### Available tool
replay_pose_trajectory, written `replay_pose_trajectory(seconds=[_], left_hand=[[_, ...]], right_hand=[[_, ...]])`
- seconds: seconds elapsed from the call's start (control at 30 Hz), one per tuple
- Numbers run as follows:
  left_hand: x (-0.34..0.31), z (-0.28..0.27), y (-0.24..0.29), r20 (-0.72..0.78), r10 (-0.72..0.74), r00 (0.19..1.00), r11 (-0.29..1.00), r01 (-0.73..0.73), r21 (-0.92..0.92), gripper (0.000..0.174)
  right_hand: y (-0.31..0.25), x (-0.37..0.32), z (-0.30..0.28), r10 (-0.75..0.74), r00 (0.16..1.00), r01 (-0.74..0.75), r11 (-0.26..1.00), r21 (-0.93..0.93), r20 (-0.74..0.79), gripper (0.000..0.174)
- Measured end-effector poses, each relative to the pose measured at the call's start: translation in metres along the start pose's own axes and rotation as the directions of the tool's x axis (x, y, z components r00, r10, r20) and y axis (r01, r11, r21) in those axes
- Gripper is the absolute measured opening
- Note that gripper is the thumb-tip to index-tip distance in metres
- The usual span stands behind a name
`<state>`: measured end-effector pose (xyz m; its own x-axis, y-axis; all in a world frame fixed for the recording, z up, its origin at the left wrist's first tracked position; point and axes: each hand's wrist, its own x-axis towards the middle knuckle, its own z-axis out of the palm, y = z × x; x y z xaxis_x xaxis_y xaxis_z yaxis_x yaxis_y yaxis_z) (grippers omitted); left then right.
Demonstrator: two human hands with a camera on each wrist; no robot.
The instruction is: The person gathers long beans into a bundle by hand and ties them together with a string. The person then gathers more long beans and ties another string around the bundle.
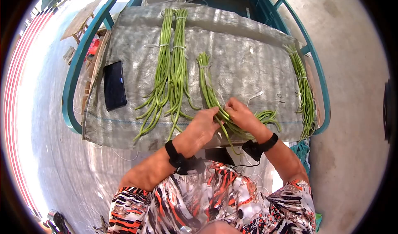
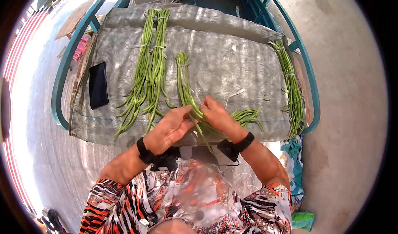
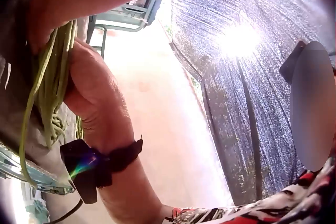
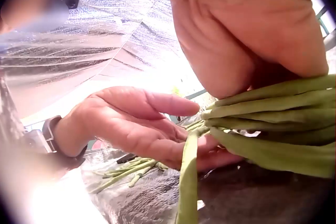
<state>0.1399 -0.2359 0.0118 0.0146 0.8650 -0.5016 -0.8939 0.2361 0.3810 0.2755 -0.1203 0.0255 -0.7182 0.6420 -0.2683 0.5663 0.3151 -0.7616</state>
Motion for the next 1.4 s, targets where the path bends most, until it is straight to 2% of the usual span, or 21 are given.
replay_pose_trajectory(seconds=[0.13,0.23,0.27,0.3,0.4,0.43,0.53,0.57,0.63,0.67,0.73,0.77,0.87,0.9,1.0,1.1,1.2,1.3,1.4], left_hand=[[-0.006,0.007,0.011,-0.025,-0.042,0.999,0.997,0.044,0.069,0.022],[-0.023,0.027,0.017,-0.064,0.036,0.997,0.968,-0.019,0.250,0.023],[-0.019,0.021,0.013,-0.036,0.033,0.999,0.979,-0.025,0.200,0.023],[-0.014,0.016,0.011,-0.006,0.030,1.000,0.988,-0.029,0.150,0.023],[-0.015,0.010,0.012,0.007,-0.013,1.000,0.999,0.012,0.041,0.026],[-0.019,0.012,0.014,-0.001,-0.031,1.000,0.999,0.031,0.009,0.027],[-0.021,0.006,0.013,0.000,0.007,1.000,0.993,-0.007,-0.118,0.030],[-0.019,-0.003,0.011,0.088,0.050,0.995,0.996,-0.043,-0.082,0.030],[-0.025,-0.001,0.012,0.082,0.068,0.994,0.991,-0.057,-0.120,0.030],[-0.028,-0.001,0.012,0.079,0.075,0.994,0.988,-0.063,-0.140,0.029],[-0.027,-0.006,0.014,0.068,0.037,0.997,0.998,-0.034,-0.052,0.030],[-0.026,-0.008,0.014,0.061,0.018,0.998,1.000,-0.018,-0.007,0.031],[-0.023,-0.005,0.009,0.042,0.079,0.996,0.939,-0.088,0.332,0.032],[-0.023,-0.011,0.002,0.039,0.160,0.986,0.904,-0.162,0.395,0.032],[-0.018,-0.019,-0.002,0.062,0.264,0.963,0.641,-0.223,0.735,0.031],[-0.020,-0.017,-0.002,0.016,0.272,0.962,0.647,-0.195,0.738,0.027],[-0.024,-0.009,0.002,-0.053,0.323,0.945,0.570,-0.150,0.808,0.022],[-0.029,-0.003,0.005,-0.070,0.312,0.948,0.554,-0.121,0.823,0.017],[-0.032,-0.008,0.003,0.017,0.430,0.903,0.323,-0.171,0.931,0.015]], right_hand=[[0.006,0.008,-0.003,0.002,0.992,-0.024,0.985,0.173,0.124,0.021],[0.004,0.013,-0.005,0.001,0.984,-0.050,0.962,0.268,0.177,0.018],[0.004,0.012,-0.004,0.010,0.982,-0.068,0.951,0.302,0.190,0.017],[0.002,0.013,-0.003,0.002,0.977,-0.095,0.901,0.422,0.215,0.016],[-0.008,0.007,-0.023,0.111,0.967,-0.170,0.952,0.256,0.229,0.017],[-0.001,0.009,-0.023,0.159,0.962,-0.217,0.939,0.267,0.223,0.019],[0.017,0.011,-0.022,-0.083,0.987,0.086,0.996,-0.011,0.140,0.020],[0.019,0.013,-0.023,-0.092,0.975,0.097,0.995,-0.016,0.203,0.021],[0.012,0.017,-0.024,-0.103,0.938,0.119,0.993,-0.027,0.331,0.022],[0.016,0.022,-0.019,-0.098,0.919,0.063,0.993,0.103,0.382,0.022],[0.011,0.028,-0.010,-0.106,0.872,-0.074,0.936,0.344,0.477,0.022],[0.008,0.027,-0.015,-0.092,0.851,-0.113,0.929,0.352,0.516,0.020],[0.014,0.033,-0.014,-0.077,0.820,-0.162,0.919,0.360,0.567,0.020],[-0.008,0.028,-0.022,0.001,0.799,-0.218,0.932,0.289,0.601,0.020],[-0.003,0.029,-0.015,-0.050,0.787,-0.269,0.869,0.415,0.615,0.020],[0.007,0.031,-0.010,-0.074,0.797,-0.257,0.857,0.447,0.600,0.020],[0.007,0.029,-0.006,-0.118,0.798,-0.253,0.824,0.506,0.591,0.021],[0.010,0.030,-0.005,-0.124,0.817,-0.171,0.880,0.442,0.563,0.022],[0.010,0.031,-0.011,-0.169,0.849,0.118,0.984,0.133,0.500,0.021]])
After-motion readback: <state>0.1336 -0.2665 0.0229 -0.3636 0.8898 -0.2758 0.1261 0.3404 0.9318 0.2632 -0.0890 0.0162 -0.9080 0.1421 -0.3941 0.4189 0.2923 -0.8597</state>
